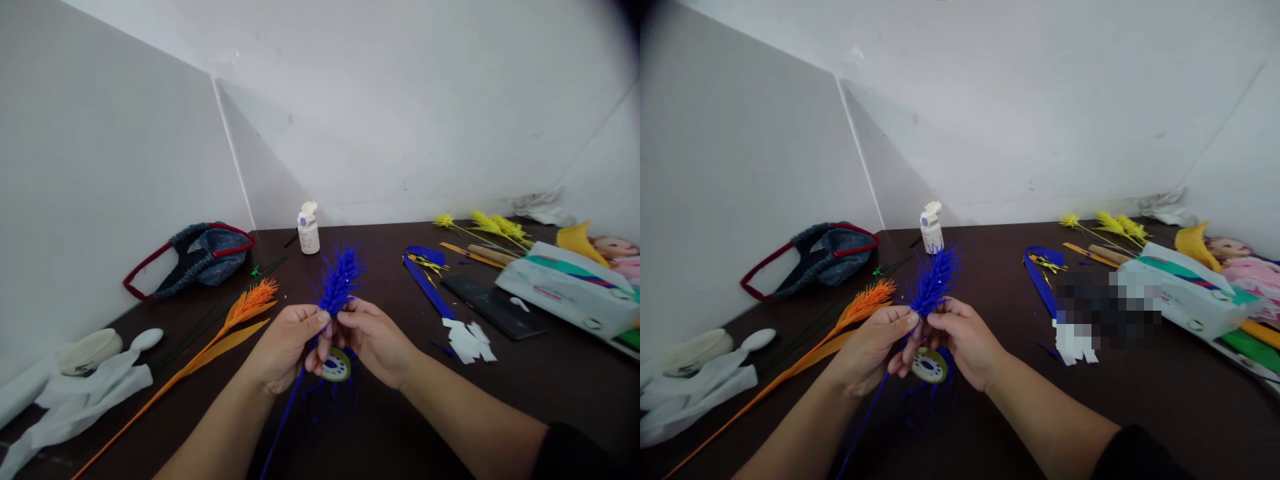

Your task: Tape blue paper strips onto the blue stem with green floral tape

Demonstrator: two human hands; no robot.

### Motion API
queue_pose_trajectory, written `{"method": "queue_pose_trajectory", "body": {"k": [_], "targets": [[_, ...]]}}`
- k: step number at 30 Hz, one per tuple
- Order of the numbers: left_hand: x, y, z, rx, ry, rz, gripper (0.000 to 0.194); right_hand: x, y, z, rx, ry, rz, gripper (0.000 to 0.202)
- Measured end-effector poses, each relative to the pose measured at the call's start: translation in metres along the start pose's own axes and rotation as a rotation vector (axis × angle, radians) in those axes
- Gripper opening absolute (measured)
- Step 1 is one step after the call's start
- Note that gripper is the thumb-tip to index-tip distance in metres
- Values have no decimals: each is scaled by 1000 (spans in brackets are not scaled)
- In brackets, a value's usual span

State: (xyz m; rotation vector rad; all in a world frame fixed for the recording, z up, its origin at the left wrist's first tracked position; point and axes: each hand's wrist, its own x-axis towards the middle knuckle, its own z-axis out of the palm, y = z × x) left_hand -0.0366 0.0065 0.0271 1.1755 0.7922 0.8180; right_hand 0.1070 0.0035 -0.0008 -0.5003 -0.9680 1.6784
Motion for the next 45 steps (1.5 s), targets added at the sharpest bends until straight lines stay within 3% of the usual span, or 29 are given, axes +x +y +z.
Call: {"method": "queue_pose_trajectory", "body": {"k": [9,14,16,23,28,32,36,45], "targets": [[1,-1,0,-32,20,-14,29,-2,4,4,-87,166,-83,12],[3,-3,3,-34,16,-17,30,-3,8,13,6,117,-92,16],[3,-3,5,-15,23,1,29,-4,9,16,-19,153,-133,17],[2,-11,13,138,126,93,29,-8,5,17,-495,464,-298,11],[0,-13,12,435,141,205,35,-11,4,19,-666,562,-334,9],[0,-8,8,647,139,264,39,-11,3,19,-671,548,-358,8],[1,-5,3,683,110,273,40,-9,0,19,-684,514,-342,10],[0,-5,5,880,215,327,41,-7,-3,17,-774,495,-283,10]]}}
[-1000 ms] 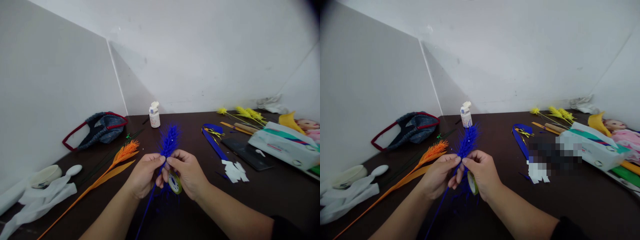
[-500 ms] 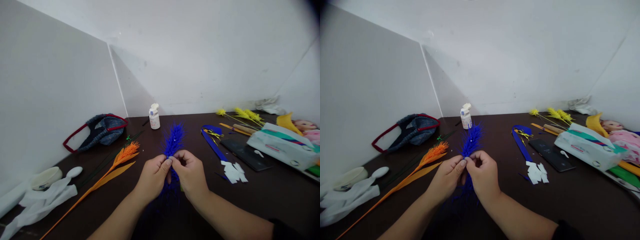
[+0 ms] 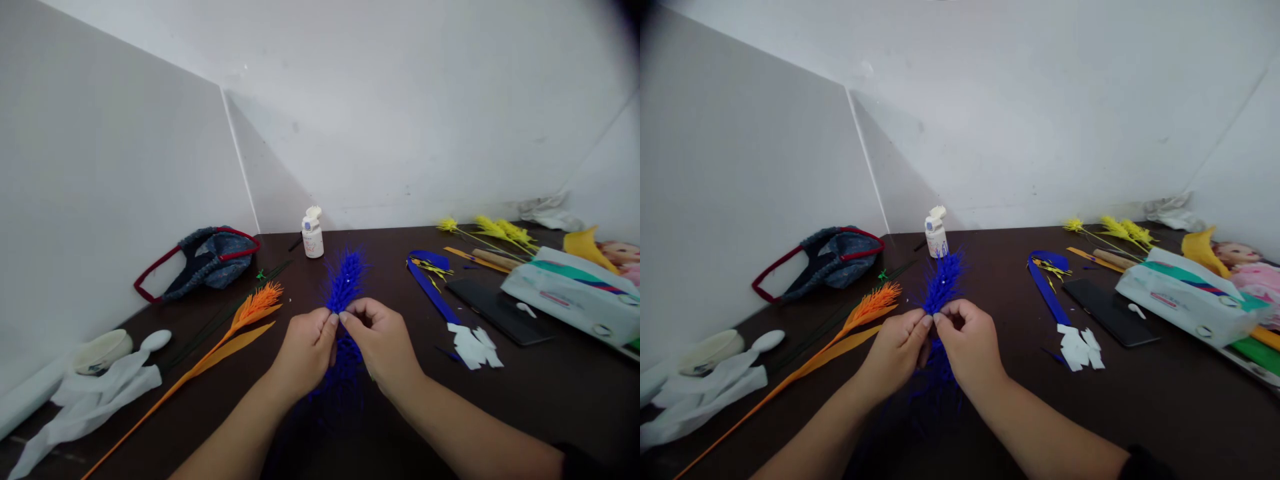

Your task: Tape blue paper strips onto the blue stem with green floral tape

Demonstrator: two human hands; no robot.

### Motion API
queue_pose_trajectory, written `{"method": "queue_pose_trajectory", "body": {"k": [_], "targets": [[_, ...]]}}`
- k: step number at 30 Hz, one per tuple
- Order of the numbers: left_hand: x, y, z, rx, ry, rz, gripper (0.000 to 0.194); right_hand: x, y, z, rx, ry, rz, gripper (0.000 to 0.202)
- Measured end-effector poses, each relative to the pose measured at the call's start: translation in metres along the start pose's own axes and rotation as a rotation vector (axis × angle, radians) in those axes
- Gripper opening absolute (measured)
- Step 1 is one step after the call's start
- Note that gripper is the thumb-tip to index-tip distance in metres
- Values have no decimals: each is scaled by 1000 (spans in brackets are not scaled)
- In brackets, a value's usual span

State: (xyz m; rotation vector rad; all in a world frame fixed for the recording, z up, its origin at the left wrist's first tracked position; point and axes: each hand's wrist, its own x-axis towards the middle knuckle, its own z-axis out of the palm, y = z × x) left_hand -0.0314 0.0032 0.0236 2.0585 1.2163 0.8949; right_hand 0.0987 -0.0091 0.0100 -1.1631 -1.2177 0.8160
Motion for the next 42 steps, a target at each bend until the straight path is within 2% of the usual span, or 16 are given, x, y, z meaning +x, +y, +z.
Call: {"method": "queue_pose_trajectory", "body": {"k": [2,6,8,12,18,25,29,33,37,42], "targets": [[0,-2,0,-70,-8,-21,40,0,1,0,44,-19,14,11],[0,-5,0,-330,-106,-144,34,1,3,2,171,-71,36,14],[0,-5,0,-387,-129,-172,34,1,2,2,169,-69,29,15],[-1,-3,1,-333,-89,-101,42,1,-1,0,60,-1,-7,16],[2,-5,-2,-218,-100,-119,43,5,-2,0,-50,28,-4,13],[2,2,-4,-36,-57,38,40,8,0,-2,-92,42,-15,13],[0,4,5,-58,22,-63,40,8,0,-3,-96,36,-25,12],[0,2,11,-149,73,-193,28,8,-1,-3,-104,37,-13,12],[2,-3,8,-204,79,-203,25,8,-1,-3,-29,7,26,11],[3,-6,-2,-176,69,-119,30,9,-4,-3,221,-135,190,6]]}}
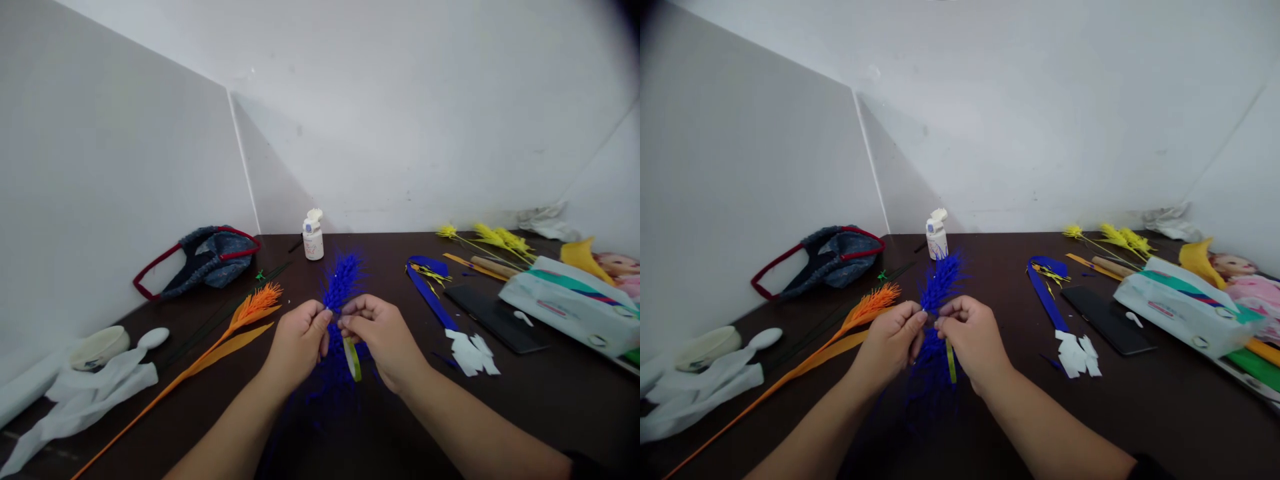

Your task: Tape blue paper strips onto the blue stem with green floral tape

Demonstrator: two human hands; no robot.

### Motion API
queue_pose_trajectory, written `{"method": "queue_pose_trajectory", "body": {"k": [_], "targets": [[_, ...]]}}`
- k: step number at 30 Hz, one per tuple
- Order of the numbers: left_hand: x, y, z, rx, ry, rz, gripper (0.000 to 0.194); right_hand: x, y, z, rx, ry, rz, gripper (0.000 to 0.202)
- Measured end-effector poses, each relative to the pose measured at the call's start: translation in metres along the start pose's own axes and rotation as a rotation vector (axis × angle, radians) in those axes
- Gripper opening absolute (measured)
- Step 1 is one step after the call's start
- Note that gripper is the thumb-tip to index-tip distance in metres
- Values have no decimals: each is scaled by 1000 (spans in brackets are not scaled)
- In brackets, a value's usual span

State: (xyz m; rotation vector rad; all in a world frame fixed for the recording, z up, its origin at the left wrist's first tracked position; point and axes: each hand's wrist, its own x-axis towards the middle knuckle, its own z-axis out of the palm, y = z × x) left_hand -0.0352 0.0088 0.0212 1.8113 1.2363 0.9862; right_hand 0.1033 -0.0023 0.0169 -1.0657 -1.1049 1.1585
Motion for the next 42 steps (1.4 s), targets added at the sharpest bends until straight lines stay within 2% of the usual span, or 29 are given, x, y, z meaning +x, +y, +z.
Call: {"method": "queue_pose_trajectory", "body": {"k": [6,10,17,21,27,31,36,39,42], "targets": [[-1,3,-7,98,2,106,32,-2,-3,-1,-6,-118,54,10],[-4,7,-7,155,8,141,31,-2,-1,-2,-63,-200,-3,2],[-5,8,-8,160,45,147,31,1,3,-5,-187,-264,-107,11],[-3,4,-12,81,67,127,30,0,9,-5,-46,-337,18,3],[-2,1,-15,-41,56,99,34,-4,16,-2,277,-384,4,19],[-2,1,-15,-77,27,97,33,-9,15,3,533,-429,49,15],[-2,2,-14,-107,17,109,31,-15,14,9,756,-412,132,13],[-2,2,-13,-119,28,111,30,-18,17,12,806,-407,162,15],[-3,1,-11,-90,49,129,30,-19,17,15,809,-363,182,7]]}}
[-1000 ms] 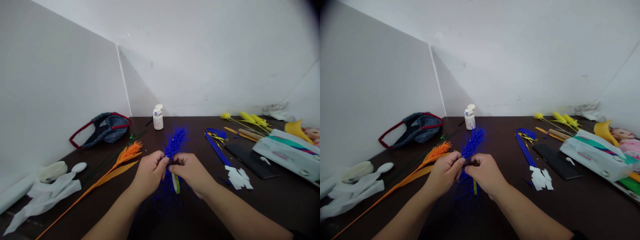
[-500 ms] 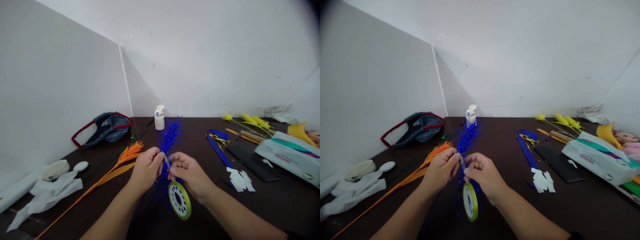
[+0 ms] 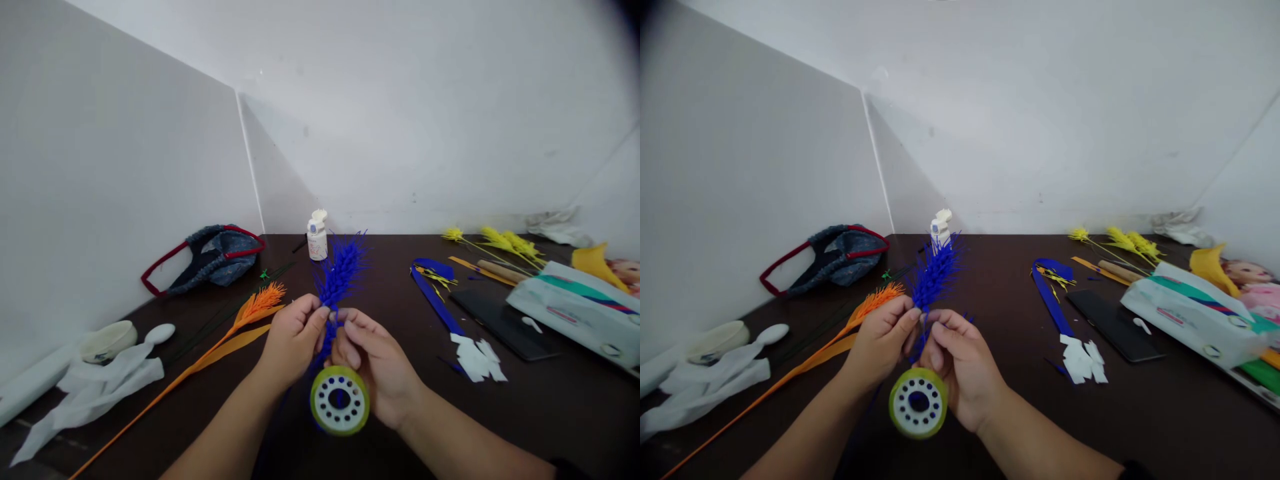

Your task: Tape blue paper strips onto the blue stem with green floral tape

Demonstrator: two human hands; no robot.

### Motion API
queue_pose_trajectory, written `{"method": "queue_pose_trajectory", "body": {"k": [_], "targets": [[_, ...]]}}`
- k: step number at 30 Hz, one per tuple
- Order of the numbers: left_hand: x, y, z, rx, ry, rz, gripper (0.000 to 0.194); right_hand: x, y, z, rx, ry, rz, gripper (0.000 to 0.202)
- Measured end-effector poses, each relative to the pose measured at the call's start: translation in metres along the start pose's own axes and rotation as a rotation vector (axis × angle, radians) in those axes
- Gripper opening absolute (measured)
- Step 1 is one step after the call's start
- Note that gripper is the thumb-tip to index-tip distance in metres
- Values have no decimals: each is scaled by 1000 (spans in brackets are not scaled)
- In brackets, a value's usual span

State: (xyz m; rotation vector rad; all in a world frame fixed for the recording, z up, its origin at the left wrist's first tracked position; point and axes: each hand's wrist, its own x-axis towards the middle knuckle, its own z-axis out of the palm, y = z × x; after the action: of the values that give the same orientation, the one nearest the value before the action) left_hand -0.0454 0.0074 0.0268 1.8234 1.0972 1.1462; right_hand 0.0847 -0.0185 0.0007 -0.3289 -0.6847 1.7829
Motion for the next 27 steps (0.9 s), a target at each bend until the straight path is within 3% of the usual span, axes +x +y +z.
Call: {"method": "queue_pose_trajectory", "body": {"k": [8,15,27], "targets": [[-2,1,3,123,-21,62,28,3,-6,6,-144,129,-53,18],[-3,3,6,113,-36,36,26,2,-10,8,-204,109,-50,25],[-4,3,7,109,-84,4,28,6,-18,4,-362,186,-59,17]]}}
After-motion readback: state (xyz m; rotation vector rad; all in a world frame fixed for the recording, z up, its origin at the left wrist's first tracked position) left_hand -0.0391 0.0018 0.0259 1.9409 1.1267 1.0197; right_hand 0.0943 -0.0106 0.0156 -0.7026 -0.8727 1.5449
